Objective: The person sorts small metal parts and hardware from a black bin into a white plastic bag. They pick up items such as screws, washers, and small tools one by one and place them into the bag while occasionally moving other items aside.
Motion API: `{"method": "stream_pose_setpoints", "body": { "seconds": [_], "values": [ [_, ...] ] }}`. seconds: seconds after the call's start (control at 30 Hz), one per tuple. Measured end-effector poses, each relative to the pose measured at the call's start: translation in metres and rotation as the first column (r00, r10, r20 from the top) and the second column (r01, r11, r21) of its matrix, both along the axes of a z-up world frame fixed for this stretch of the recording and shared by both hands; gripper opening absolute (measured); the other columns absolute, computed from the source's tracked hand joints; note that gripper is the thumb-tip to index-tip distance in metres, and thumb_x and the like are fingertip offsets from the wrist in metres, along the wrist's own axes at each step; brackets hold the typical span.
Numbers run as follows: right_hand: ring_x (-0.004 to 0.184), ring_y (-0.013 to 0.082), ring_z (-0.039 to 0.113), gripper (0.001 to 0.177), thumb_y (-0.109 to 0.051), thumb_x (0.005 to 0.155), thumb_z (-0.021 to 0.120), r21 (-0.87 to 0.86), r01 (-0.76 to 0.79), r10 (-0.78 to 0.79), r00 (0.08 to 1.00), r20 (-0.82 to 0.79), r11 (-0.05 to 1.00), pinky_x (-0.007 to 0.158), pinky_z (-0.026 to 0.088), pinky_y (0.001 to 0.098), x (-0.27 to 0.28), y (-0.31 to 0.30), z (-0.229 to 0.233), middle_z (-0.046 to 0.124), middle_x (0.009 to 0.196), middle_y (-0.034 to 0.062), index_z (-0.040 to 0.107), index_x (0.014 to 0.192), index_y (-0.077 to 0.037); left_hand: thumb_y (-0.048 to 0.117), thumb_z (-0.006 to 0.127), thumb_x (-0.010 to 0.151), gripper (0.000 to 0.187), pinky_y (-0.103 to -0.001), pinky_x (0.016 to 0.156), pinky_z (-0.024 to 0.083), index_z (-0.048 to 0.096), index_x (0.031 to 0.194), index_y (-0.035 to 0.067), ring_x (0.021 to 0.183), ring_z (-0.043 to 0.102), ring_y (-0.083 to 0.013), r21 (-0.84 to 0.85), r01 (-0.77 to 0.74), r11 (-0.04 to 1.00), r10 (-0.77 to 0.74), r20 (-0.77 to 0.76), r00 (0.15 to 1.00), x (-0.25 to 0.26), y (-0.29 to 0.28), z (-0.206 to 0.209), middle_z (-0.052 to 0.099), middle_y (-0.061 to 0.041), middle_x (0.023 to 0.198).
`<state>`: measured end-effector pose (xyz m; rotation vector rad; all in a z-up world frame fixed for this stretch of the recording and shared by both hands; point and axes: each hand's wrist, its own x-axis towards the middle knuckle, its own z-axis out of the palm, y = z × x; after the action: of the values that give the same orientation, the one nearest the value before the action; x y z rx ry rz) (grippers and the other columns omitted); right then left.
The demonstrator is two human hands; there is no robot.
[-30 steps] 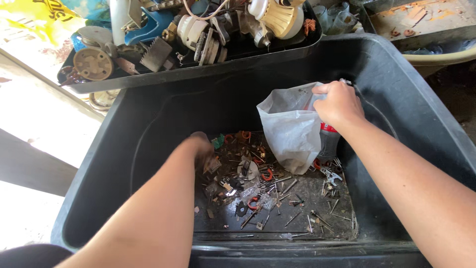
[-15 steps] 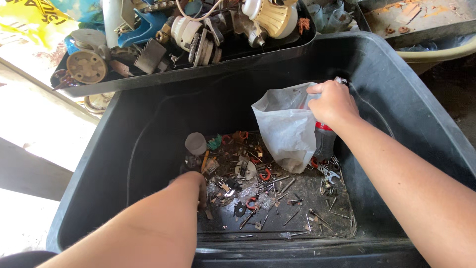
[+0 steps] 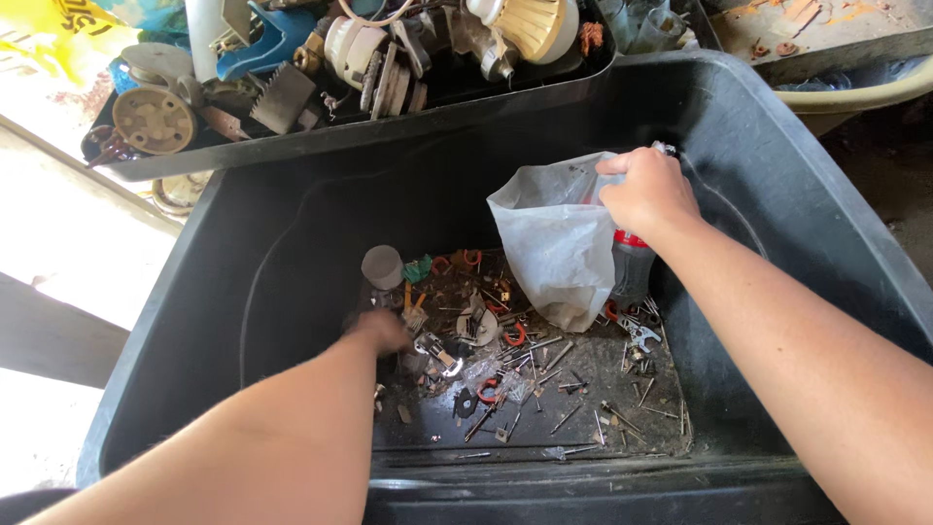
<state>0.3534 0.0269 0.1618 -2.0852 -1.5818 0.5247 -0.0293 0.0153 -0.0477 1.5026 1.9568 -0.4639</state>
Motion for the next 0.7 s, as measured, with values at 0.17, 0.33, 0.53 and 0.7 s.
{"method": "stream_pose_setpoints", "body": {
  "seconds": [0.17, 0.33, 0.53, 0.7],
  "values": [
    [0.115, 0.0359, 0.066, 0.047, -0.011, 0.082, 0.069, 0.022, -0.016, 0.015, 1.000, 0.025, 1.000, 0.103, 0.050, 0.0439, 0.002, 0.004, -0.007, 0.068, 0.128, 0.0185, 0.075, 0.125, -0.027, 0.023, 0.088, 0.076, 0.055, -0.040, 0.095, 0.061, 0.069, 0.126, 0.014, 0.108, 0.072, -0.0243, -0.093, 0.073, 0.993, -0.065, 0.085, 0.994, 0.001, 0.000, -0.010, 0.069, -0.009, 0.126],
    [0.116, 0.0357, 0.066, 0.045, -0.012, 0.083, 0.069, 0.017, -0.015, 0.015, 1.000, 0.018, 1.000, 0.103, 0.050, 0.0439, 0.004, 0.007, -0.012, 0.069, 0.127, 0.0195, 0.075, 0.125, -0.028, 0.014, 0.088, 0.075, 0.053, -0.041, 0.080, 0.065, 0.066, 0.123, 0.004, 0.091, 0.077, -0.0247, -0.146, 0.022, 0.989, -0.001, 0.142, 0.990, -0.001, -0.001, -0.022, 0.077, -0.014, 0.108],
    [0.115, 0.0370, 0.065, 0.044, -0.012, 0.082, 0.071, 0.060, -0.057, 0.053, 0.997, 0.055, 0.997, 0.103, 0.049, 0.0443, 0.003, 0.007, -0.012, 0.066, 0.128, 0.0210, 0.077, 0.123, -0.027, 0.025, 0.075, 0.085, 0.041, -0.044, 0.082, 0.063, 0.071, 0.124, 0.011, 0.092, 0.075, -0.0236, -0.019, -0.151, 0.988, 0.149, 0.332, 0.931, -0.010, 0.037, -0.027, 0.077, -0.012, 0.108],
    [0.117, 0.0354, 0.066, 0.045, -0.013, 0.083, 0.070, 0.045, -0.056, 0.055, 0.998, 0.032, 0.997, 0.104, 0.050, 0.0434, 0.004, 0.004, -0.009, 0.069, 0.127, 0.0202, 0.075, 0.126, -0.026, 0.018, 0.065, 0.095, 0.041, -0.050, 0.097, 0.056, 0.059, 0.136, 0.017, 0.116, 0.065, -0.0300, 0.230, -0.044, 0.972, 0.024, 0.089, 0.996, 0.034, 0.007, -0.010, 0.065, -0.016, 0.128]
  ]
}}
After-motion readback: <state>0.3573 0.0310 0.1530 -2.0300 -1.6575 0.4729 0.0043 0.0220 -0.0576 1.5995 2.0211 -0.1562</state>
